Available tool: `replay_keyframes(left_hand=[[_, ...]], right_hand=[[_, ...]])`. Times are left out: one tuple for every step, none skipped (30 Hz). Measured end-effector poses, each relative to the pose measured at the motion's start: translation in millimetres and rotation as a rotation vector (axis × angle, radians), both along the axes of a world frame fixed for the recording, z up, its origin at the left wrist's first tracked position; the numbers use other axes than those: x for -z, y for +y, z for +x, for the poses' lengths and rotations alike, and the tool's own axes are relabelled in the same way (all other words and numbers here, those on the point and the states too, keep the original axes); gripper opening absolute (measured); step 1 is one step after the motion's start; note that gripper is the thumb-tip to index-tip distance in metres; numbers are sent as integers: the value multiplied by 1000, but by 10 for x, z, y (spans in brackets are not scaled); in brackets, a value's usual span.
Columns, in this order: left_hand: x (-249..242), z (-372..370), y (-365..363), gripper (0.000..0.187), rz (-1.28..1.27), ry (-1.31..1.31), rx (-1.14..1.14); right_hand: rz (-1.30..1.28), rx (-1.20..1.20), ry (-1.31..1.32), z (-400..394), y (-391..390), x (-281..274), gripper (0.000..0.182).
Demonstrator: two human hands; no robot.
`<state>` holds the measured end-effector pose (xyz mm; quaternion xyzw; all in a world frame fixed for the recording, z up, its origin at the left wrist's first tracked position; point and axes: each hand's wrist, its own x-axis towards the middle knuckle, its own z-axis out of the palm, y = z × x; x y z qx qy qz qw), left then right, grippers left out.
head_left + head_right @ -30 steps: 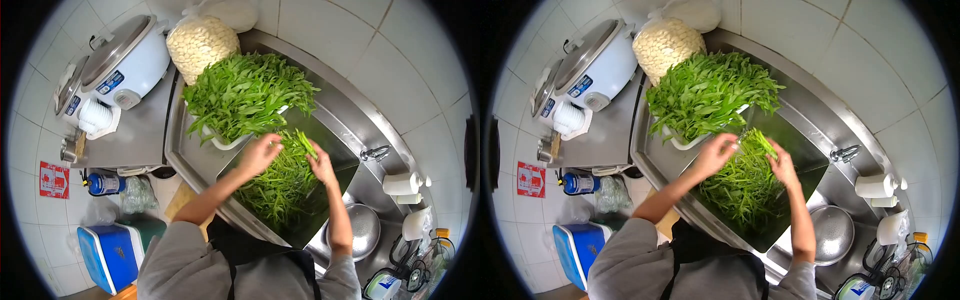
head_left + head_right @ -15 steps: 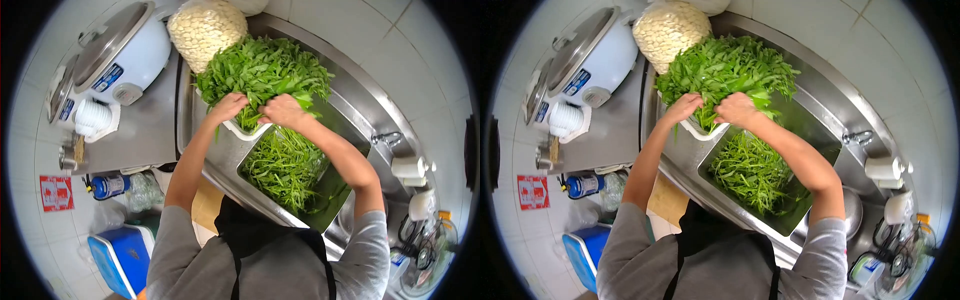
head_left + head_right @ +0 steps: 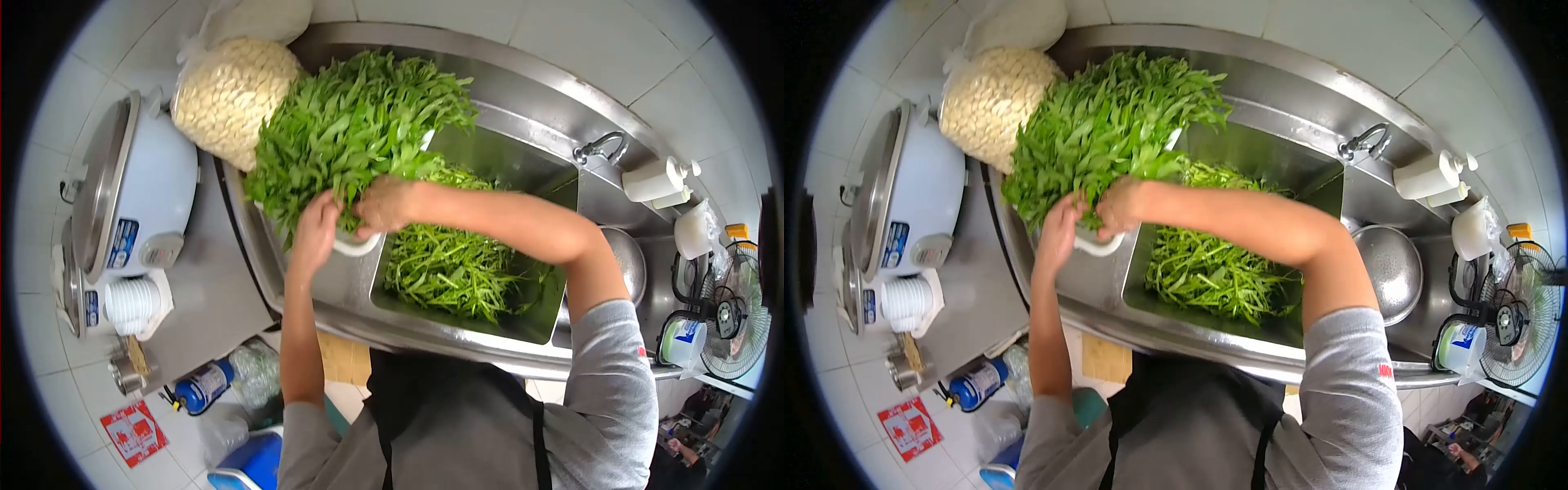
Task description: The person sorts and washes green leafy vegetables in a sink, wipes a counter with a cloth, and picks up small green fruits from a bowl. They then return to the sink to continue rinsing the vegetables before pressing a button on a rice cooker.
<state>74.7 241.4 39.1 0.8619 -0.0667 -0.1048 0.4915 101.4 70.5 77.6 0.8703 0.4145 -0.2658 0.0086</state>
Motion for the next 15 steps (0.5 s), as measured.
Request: replay_keyframes(left_hand=[[-129, -148, -114, 34, 78, 10, -8], [-98, -270, -205, 34, 80, 12, 3], [-60, -375, -292, 32, 110, -106, -7], [-22, -459, -354, 31, 142, -223, -18], [43, -522, -394, 34, 250, -322, 32], [111, -590, -404, 35, 357, -392, 52], [160, -658, -415, 36, 464, -463, 73], [127, -724, -466, 36, 470, -464, 82], [49, -807, -555, 37, 484, -469, -8], [31, -883, -640, 37, 496, -476, -98], [87, -951, -708, 38, 400, -493, -198], [149, -1041, -758, 40, 306, -505, -296], [256, -1153, -776, 38, 334, -463, -382], [391, -1264, -773, 36, 361, -422, -468], [520, -1363, -754, 32, 314, -386, -440]], right_hand=[[195, 5, 1, -52, -103, 54, 34], [290, -11, -31, -120, -237, 29, 33], [387, -27, -63, -194, -405, -51, 33], [503, 7, -65, -280, -606, -182, 30], [619, 42, -65, -367, -834, -323, 29], [649, 127, 9, -437, -1066, -424, 28], [680, 211, 83, -477, -1297, -484, 28], [643, 309, 163, -481, -1516, -498, 27], [605, 407, 247, -475, -1709, -465, 27], [614, 415, 249, -430, -1875, -297, 27], [520, 553, 327, -346, -2024, 10, 26], [423, 688, 410, -265, -2134, 375, 25], [386, 735, 430, -181, -2200, 841, 24], [349, 780, 449, -99, -2222, 1349, 23], [321, 817, 363, -63, -2174, 1793, 22]])
